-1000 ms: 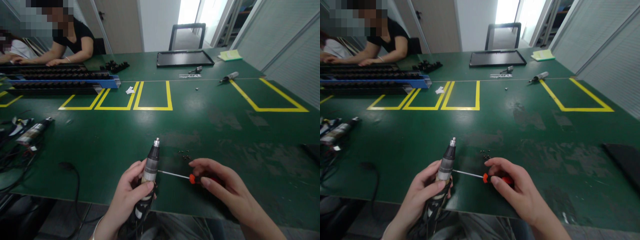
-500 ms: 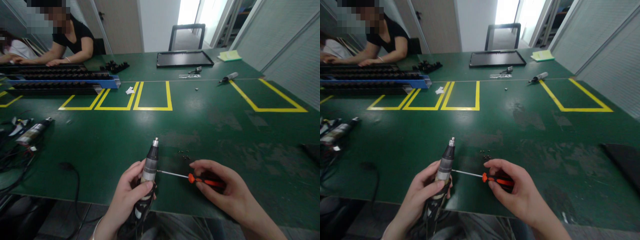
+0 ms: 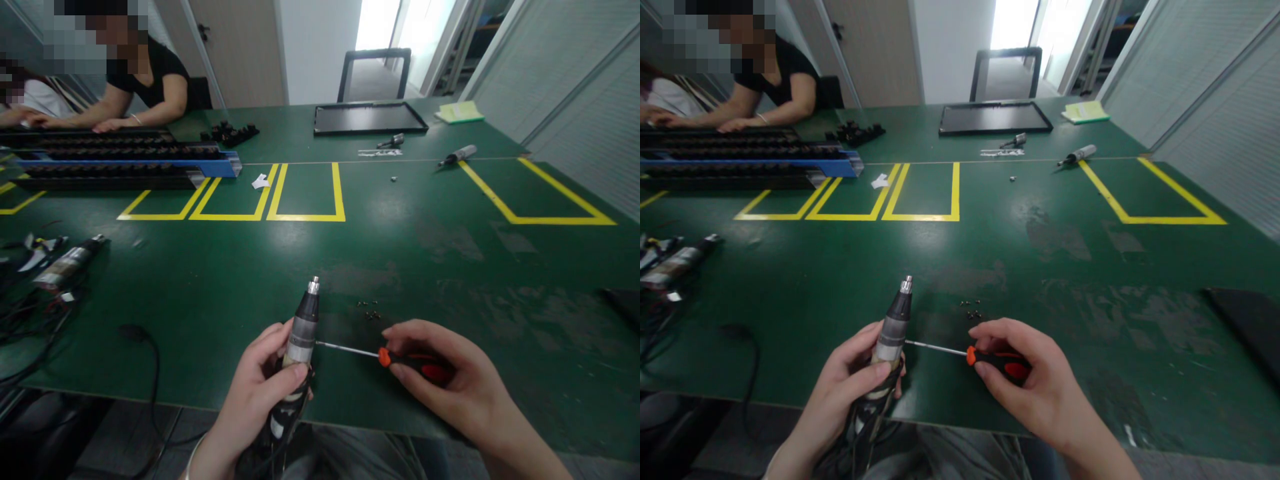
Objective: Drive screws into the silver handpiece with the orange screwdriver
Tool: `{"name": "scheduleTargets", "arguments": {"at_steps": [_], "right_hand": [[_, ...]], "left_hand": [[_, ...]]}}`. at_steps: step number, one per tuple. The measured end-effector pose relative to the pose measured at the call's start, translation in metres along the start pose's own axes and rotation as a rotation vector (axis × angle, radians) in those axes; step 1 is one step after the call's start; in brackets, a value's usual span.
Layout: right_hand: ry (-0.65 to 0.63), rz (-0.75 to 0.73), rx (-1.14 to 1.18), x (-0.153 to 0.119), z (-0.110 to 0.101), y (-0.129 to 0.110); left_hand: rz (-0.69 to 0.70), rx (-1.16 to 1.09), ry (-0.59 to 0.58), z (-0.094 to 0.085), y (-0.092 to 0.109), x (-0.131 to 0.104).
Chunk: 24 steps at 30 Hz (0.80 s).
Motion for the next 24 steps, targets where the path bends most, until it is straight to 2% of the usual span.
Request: {"name": "scheduleTargets", "arguments": {"at_steps": [6, 10, 16, 19, 24], "right_hand": [[-0.061, 0.034, 0.049, 0.001, 0.005, 0.004], [-0.122, 0.052, -0.048, 0.004, 0.012, 0.006], [-0.014, 0.016, -0.038, 0.002, 0.001, -0.003], [-0.008, 0.011, -0.051, 0.001, 0.000, -0.003], [-0.133, 0.044, 0.008, 0.000, 0.011, 0.001]], "left_hand": [[-0.005, 0.008, -0.008, 0.001, 0.001, 0.001], [0.000, 0.007, -0.006, 0.001, 0.002, 0.001], [-0.011, 0.000, 0.009, -0.001, 0.000, -0.001], [-0.016, 0.004, 0.016, -0.002, -0.002, -0.001], [-0.006, -0.003, 0.031, -0.004, -0.003, 0.000]]}}
Point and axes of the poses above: each hand's wrist, its own x-axis towards the middle knuckle, its own z-axis out of the palm, y = z × x, the point moved 9 cm from there along x, towards the middle knuckle, and after that the axes turned 6 degrees about -z, right-handed, at the moved point
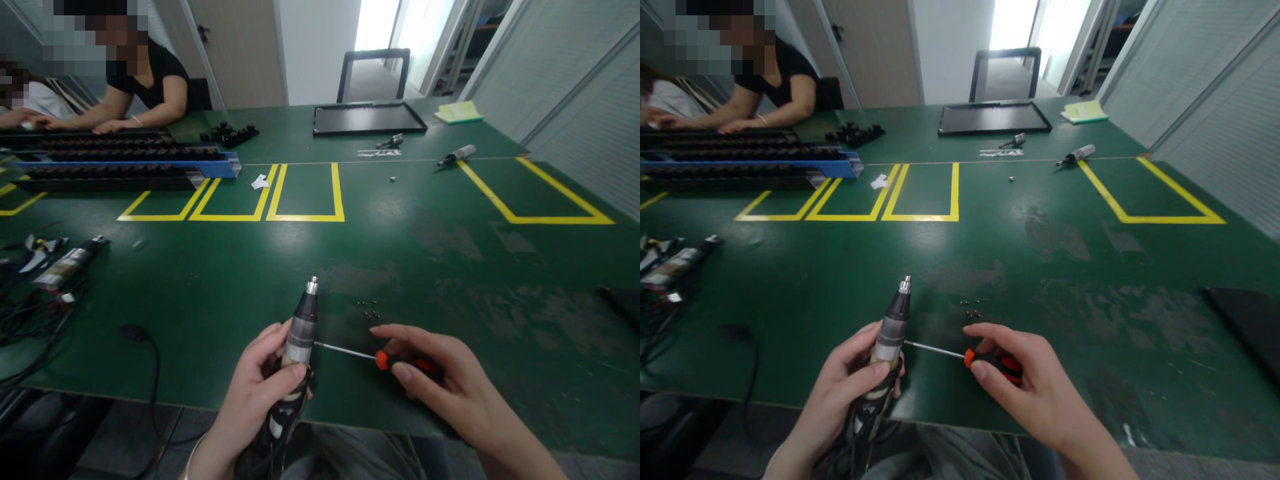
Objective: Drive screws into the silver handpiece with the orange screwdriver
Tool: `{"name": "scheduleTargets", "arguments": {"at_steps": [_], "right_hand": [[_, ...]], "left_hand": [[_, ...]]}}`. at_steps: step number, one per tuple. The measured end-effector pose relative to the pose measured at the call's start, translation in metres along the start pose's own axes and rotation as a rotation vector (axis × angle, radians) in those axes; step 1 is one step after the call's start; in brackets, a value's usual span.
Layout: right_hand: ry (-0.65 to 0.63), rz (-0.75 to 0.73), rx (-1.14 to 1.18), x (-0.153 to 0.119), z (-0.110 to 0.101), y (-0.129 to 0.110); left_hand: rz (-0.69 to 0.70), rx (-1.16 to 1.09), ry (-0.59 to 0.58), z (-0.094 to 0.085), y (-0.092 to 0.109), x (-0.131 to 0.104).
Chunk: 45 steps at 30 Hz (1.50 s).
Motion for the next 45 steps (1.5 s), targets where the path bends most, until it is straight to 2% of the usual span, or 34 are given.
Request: {"name": "scheduleTargets", "arguments": {"at_steps": [3, 11, 15, 19, 22, 30, 39, 45], "right_hand": [[-0.011, 0.021, -0.001, 0.000, 0.001, 0.002], [0.114, -0.015, -0.040, 0.000, -0.009, -0.002], [0.072, 0.000, -0.007, -0.001, -0.007, 0.000], [0.002, 0.076, 0.086, -0.002, 0.001, 0.012], [0.024, 0.073, 0.046, -0.002, 0.000, 0.014], [0.108, -0.021, 0.005, -0.003, -0.011, -0.002], [-0.038, 0.055, 0.071, -0.002, 0.005, 0.009], [0.047, 0.012, -0.002, 0.000, -0.002, 0.005]], "left_hand": [[0.009, 0.001, -0.005, 0.001, 0.001, -0.001], [-0.006, -0.030, -0.012, 0.002, 0.001, -0.001], [0.004, -0.019, -0.026, 0.002, 0.000, 0.000], [0.011, 0.000, -0.028, 0.001, 0.000, 0.000], [0.011, -0.015, -0.025, 0.002, 0.000, 0.000], [0.014, -0.013, -0.034, 0.003, 0.001, 0.000], [0.013, -0.021, -0.032, 0.002, 0.001, -0.002], [0.025, -0.009, -0.035, 0.002, 0.002, -0.001]]}}
Point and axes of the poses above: each hand's wrist, its own x-axis towards the middle knuckle, its own z-axis out of the palm, y = z × x, the point moved 9 cm from there along x, towards the middle knuckle, and after that the axes turned 6 degrees about -z, right-handed, at the moved point
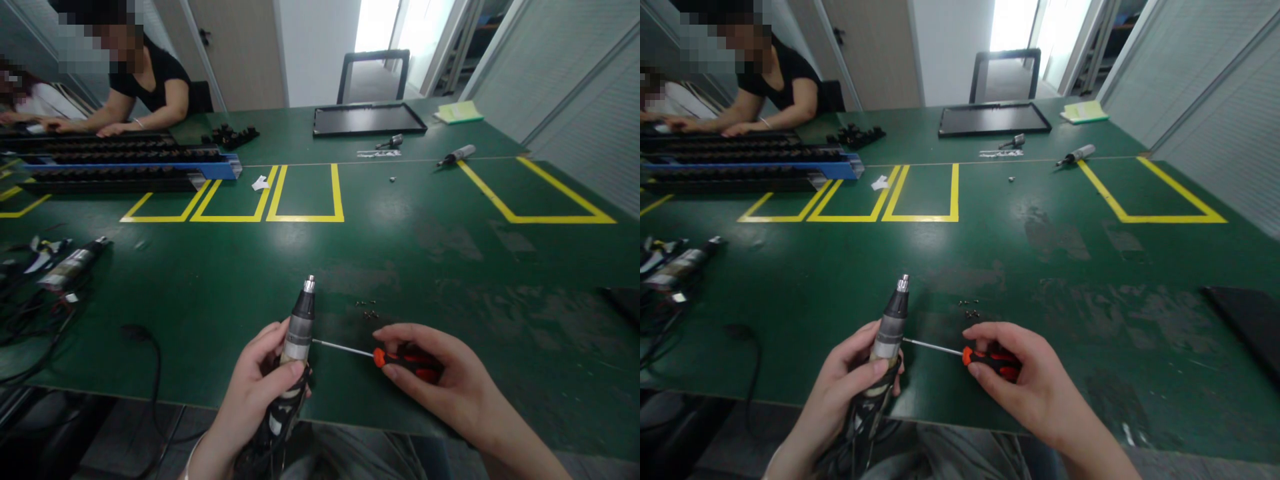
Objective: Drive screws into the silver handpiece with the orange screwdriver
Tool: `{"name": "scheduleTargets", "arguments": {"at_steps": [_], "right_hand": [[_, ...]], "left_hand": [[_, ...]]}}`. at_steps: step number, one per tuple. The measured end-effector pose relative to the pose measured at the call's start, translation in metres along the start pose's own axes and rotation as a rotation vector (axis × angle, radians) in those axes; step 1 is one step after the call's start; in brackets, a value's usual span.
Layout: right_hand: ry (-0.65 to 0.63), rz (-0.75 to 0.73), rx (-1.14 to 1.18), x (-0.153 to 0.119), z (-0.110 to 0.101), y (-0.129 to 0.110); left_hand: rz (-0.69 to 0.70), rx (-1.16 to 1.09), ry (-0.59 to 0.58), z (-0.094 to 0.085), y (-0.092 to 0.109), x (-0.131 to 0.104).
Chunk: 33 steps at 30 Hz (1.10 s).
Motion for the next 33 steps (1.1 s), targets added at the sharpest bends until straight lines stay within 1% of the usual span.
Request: {"name": "scheduleTargets", "arguments": {"at_steps": [3, 5, 7, 11, 13, 14, 18, 21, 26, 28, 30, 32, 33], "right_hand": [[-0.024, -0.026, -0.014, 0.002, 0.002, -0.004], [-0.035, -0.013, 0.012, 0.002, 0.003, -0.003], [-0.036, 0.026, 0.084, 0.001, 0.004, 0.002], [-0.068, 0.163, 0.242, -0.004, 0.010, 0.018], [-0.080, 0.190, 0.236, -0.005, 0.012, 0.020], [-0.074, 0.181, 0.219, -0.004, 0.011, 0.019], [0.015, 0.133, 0.182, -0.001, 0.001, 0.009], [0.041, 0.128, 0.163, -0.001, -0.002, 0.006], [0.010, 0.108, 0.157, -0.002, 0.000, 0.008], [-0.013, 0.132, 0.209, -0.003, 0.002, 0.012], [-0.042, 0.186, 0.246, -0.004, 0.005, 0.017], [-0.063, 0.213, 0.225, -0.004, 0.008, 0.019], [-0.064, 0.202, 0.197, -0.003, 0.008, 0.018]], "left_hand": [[0.002, 0.004, 0.003, -0.001, 0.000, 0.000], [-0.006, 0.002, 0.001, 0.000, -0.001, -0.001], [-0.010, -0.002, 0.001, 0.000, -0.001, -0.001], [0.000, 0.004, -0.003, 0.000, -0.001, 0.000], [-0.001, 0.009, 0.002, -0.001, -0.002, 0.000], [-0.001, 0.008, 0.005, -0.001, -0.001, 0.000], [-0.008, -0.003, -0.001, 0.000, 0.000, -0.001], [-0.018, -0.003, 0.000, 0.001, 0.000, -0.001], [-0.027, 0.011, 0.014, 0.000, -0.001, 0.000], [-0.026, 0.026, 0.012, 0.000, -0.001, 0.000], [-0.021, 0.031, 0.012, -0.001, -0.001, 0.000], [-0.017, 0.026, 0.016, -0.001, -0.001, 0.000], [-0.018, 0.023, 0.016, -0.002, -0.002, 0.000]]}}
Point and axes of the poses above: each hand's wrist, its own x-axis towards the middle knuckle, its own z-axis out of the palm, y = z × x, the point moved 9 cm from there along x, towards the middle knuckle, and after that the axes turned 6 degrees about -z, right-handed, at the moved point
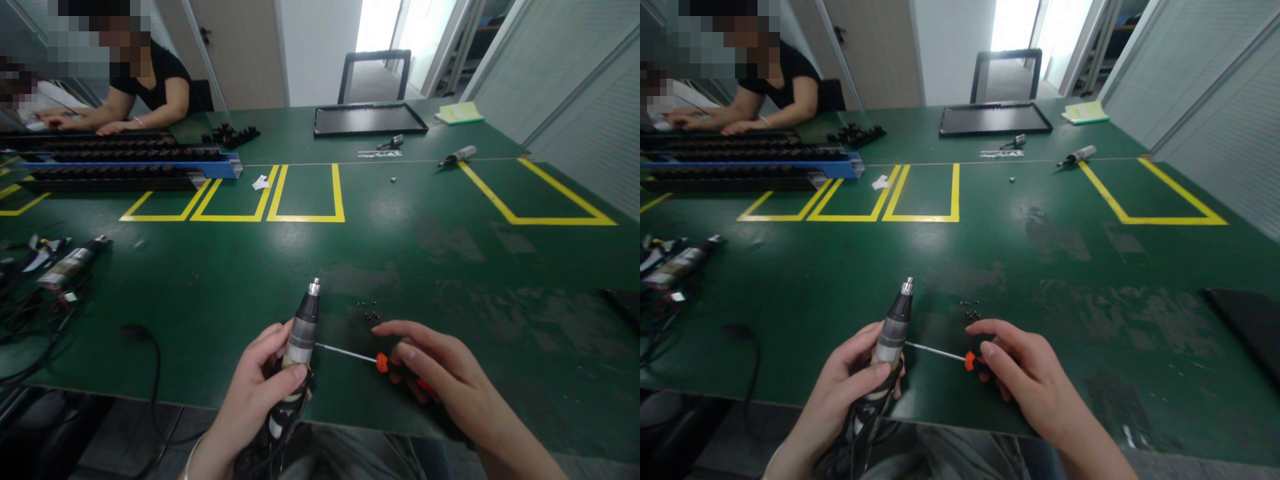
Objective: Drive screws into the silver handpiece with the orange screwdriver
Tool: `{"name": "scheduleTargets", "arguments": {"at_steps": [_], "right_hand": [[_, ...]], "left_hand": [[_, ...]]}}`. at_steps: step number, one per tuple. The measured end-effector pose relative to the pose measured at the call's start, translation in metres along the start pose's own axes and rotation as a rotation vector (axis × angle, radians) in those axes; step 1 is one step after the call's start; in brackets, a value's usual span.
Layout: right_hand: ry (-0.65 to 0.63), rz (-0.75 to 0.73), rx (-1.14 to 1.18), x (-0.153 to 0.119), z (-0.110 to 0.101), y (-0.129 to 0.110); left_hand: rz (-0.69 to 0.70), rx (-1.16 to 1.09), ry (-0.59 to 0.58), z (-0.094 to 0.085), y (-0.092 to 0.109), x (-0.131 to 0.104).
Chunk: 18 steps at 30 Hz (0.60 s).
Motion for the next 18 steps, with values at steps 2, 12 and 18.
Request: {"name": "scheduleTargets", "arguments": {"at_steps": [2, 12, 18], "right_hand": [[0.017, -0.052, -0.062, 0.001, -0.001, -0.006], [0.111, -0.119, -0.102, 0.000, -0.010, -0.017], [0.030, -0.083, -0.054, 0.001, -0.003, -0.008]], "left_hand": [[0.001, -0.002, 0.004, -0.001, -0.001, 0.000], [-0.006, -0.009, 0.005, -0.001, -0.002, -0.001], [0.009, 0.000, 0.010, -0.001, -0.001, 0.000]]}}
Point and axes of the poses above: each hand's wrist, its own x-axis towards the middle knuckle, its own z-axis out of the palm, y = z × x, the point moved 9 cm from there along x, towards the middle knuckle, and after that the axes turned 6 degrees about -z, right-handed, at the moved point
